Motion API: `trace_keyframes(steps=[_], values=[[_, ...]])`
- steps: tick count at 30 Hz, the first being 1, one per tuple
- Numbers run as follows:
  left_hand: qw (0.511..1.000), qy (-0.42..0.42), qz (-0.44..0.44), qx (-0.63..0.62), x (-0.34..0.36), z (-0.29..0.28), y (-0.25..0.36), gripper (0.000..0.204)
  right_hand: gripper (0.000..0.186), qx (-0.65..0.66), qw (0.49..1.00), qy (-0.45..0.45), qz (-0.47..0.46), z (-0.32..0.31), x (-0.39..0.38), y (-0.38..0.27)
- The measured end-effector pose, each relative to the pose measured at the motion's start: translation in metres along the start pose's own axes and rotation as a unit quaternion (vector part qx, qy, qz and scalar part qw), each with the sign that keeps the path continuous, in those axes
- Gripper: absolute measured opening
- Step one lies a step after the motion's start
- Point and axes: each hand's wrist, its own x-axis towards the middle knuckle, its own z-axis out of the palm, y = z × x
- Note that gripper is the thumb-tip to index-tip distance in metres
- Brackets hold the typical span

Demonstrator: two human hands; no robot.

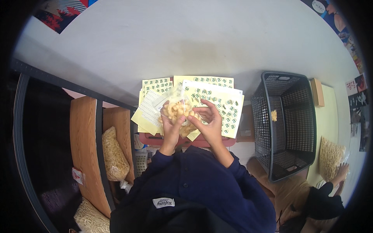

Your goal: The person peels stickers from sheets, applies them to small bags of snack food, and then organizes the items by moving a crate and stool to tidy the workspace.

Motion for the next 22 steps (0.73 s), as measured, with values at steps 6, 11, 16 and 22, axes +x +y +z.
trace_keyframes(steps=[6, 11, 16, 22], values=[[0.997, -0.055, -0.036, -0.03, -0.019, -0.01, -0.005, 0.078, 0.058, -0.049, 0.993, -0.103, 0.023, -0.004, 0.008, -0.005], [0.998, -0.011, 0.008, 0.057, -0.033, -0.029, -0.002, 0.084, 0.049, -0.016, 0.989, -0.147, 0.024, 0.018, 0.009, 0.006], [0.993, 0.052, 0.037, 0.099, -0.054, -0.061, 0.005, 0.079, 0.053, -0.042, 0.966, -0.254, 0.006, 0.057, 0.004, 0.005], [0.985, 0.136, 0.049, 0.092, -0.083, -0.075, 0.022, 0.076, 0.054, -0.111, 0.927, -0.359, 0.011, 0.081, 0.002, 0.015]])
